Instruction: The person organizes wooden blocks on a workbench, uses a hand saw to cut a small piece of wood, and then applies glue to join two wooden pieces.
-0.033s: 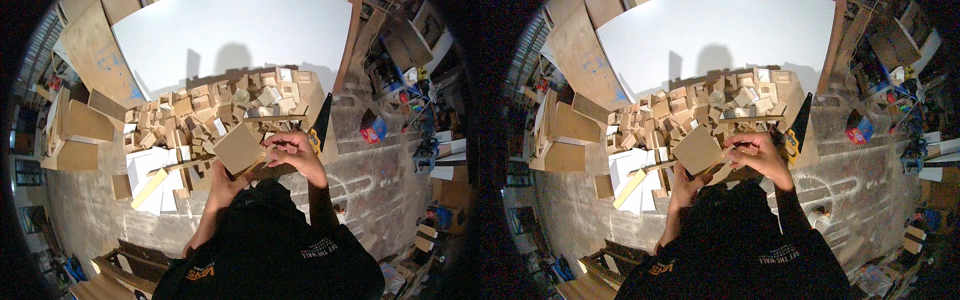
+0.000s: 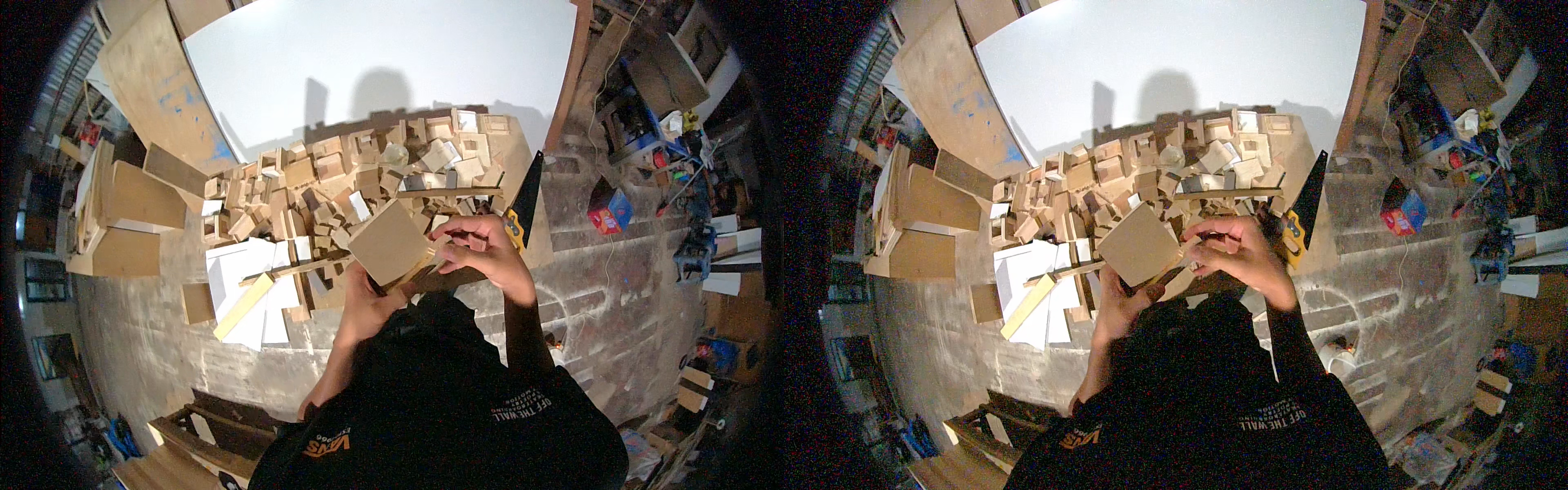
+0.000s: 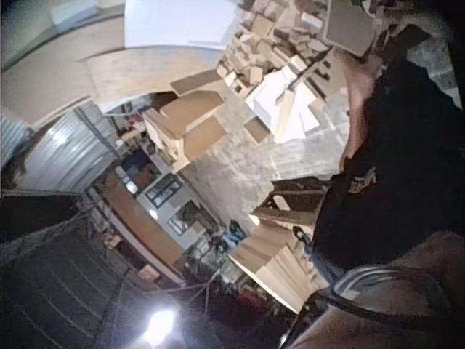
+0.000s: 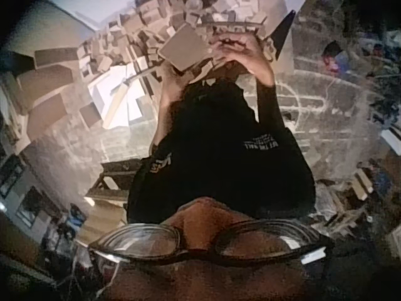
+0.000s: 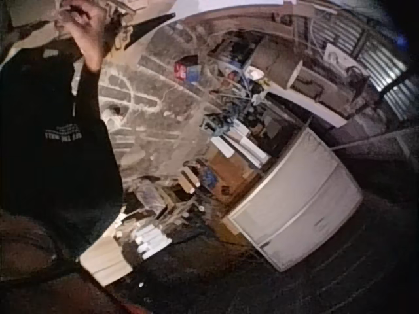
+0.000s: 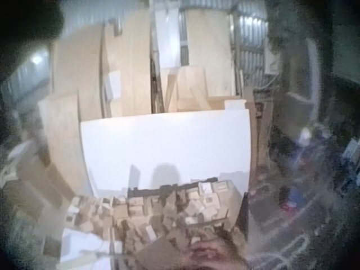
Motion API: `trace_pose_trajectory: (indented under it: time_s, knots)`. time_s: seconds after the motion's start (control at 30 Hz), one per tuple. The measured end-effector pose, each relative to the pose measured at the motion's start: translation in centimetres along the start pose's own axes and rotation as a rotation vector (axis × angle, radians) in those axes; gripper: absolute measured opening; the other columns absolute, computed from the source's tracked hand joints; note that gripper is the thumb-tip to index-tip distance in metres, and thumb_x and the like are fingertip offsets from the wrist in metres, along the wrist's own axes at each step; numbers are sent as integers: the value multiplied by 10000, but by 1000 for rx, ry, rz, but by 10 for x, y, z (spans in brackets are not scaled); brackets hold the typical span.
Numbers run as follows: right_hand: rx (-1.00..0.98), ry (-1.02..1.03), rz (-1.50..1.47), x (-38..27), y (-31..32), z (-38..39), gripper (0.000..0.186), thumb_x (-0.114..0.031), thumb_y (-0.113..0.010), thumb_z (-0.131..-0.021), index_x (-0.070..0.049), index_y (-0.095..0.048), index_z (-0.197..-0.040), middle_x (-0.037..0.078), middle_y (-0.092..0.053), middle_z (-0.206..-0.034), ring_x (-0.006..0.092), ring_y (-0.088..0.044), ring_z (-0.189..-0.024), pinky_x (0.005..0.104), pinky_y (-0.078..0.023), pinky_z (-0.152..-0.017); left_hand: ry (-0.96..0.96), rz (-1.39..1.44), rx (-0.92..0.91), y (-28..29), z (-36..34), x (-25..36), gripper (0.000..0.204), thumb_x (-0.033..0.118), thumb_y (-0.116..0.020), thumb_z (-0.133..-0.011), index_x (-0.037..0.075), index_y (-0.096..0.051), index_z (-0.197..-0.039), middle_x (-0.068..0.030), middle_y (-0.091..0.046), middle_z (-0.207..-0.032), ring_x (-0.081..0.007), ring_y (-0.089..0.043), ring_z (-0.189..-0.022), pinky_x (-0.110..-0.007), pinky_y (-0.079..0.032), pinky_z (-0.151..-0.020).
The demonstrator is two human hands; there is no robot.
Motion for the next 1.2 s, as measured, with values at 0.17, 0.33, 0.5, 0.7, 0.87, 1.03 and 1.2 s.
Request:
trace_pose_trajectory:
  time_s: [0.17, 0.33, 0.5, 0.7, 0.87, 1.03, 1.2]
  knots:
    - [-82, 18, 40, -1, 3, -2, 316, -84, -711, -868, 85, -627, -1121, 116, -668, -1041, 171, -669, -902, 293, -590, -733, -97, -7, 29, -2, 7, -3, 355, -67, -687, -727, -44, -603, -1071, -67, -665, -973, -124, -629, -885, -276, -513, -776]
    - [-91, 22, 42, 4, 6, -5, 313, -122, -710, -871, 68, -635, -1108, 99, -680, -1037, 131, -656, -877, 259, -560, -734, -28, -65, 21, 1, 10, -8, 337, -69, -698, -732, -43, -603, -1054, -66, -660, -977, -127, -633, -888, -281, -516, -778]
    - [-117, 25, 67, 7, 8, -11, 295, -80, -731, -857, 58, -629, -1097, 93, -655, -1068, 164, -668, -929, 287, -575, -774, -51, -57, 96, -4, 8, -7, 356, -63, -708, -715, -51, -597, -1053, -76, -660, -987, -137, -635, -907, -277, -514, -792]
    - [-188, 120, 485, -4, 5, -17, 291, 21, -754, -779, -19, -661, -1052, 45, -652, -1062, 133, -641, -967, 244, -559, -748, -49, -84, 148, -4, 5, -18, 383, -54, -710, -694, -56, -591, -1057, -80, -662, -989, -138, -633, -920, -278, -512, -806]
    - [-183, 158, 523, -4, 5, -19, 310, 31, -772, -753, -42, -676, -1039, 53, -663, -1063, 138, -646, -972, 270, -580, -747, -11, -101, 97, 2, 1, -21, 388, -61, -705, -701, -51, -595, -1074, -77, -666, -1003, -136, -631, -921, -280, -514, -811]
    - [-137, 180, 487, 2, 8, -22, 358, -9, -818, -730, -46, -681, -1059, 39, -684, -1042, 93, -637, -902, 227, -546, -710, 43, -85, 36, 14, -4, -29, 392, -89, -663, -736, -41, -592, -1118, -79, -669, -1028, -143, -639, -922, -289, -525, -819]
    - [-149, 159, 493, -1, 14, -26, 348, -58, -842, -728, -54, -698, -1045, 21, -690, -1015, 41, -595, -806, 185, -461, -618, 187, 366, 89, 10, -8, -25, 399, -83, -613, -753, -42, -581, -1149, -95, -668, -1040, -159, -648, -922, -291, -536, -823]
Point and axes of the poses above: each hand's wrist, its own z-axis away from the middle knuckle, its own y-axis out of the back of the hand, x = y × z, the point moved 1 cm from there along -z, towards the middle knuckle
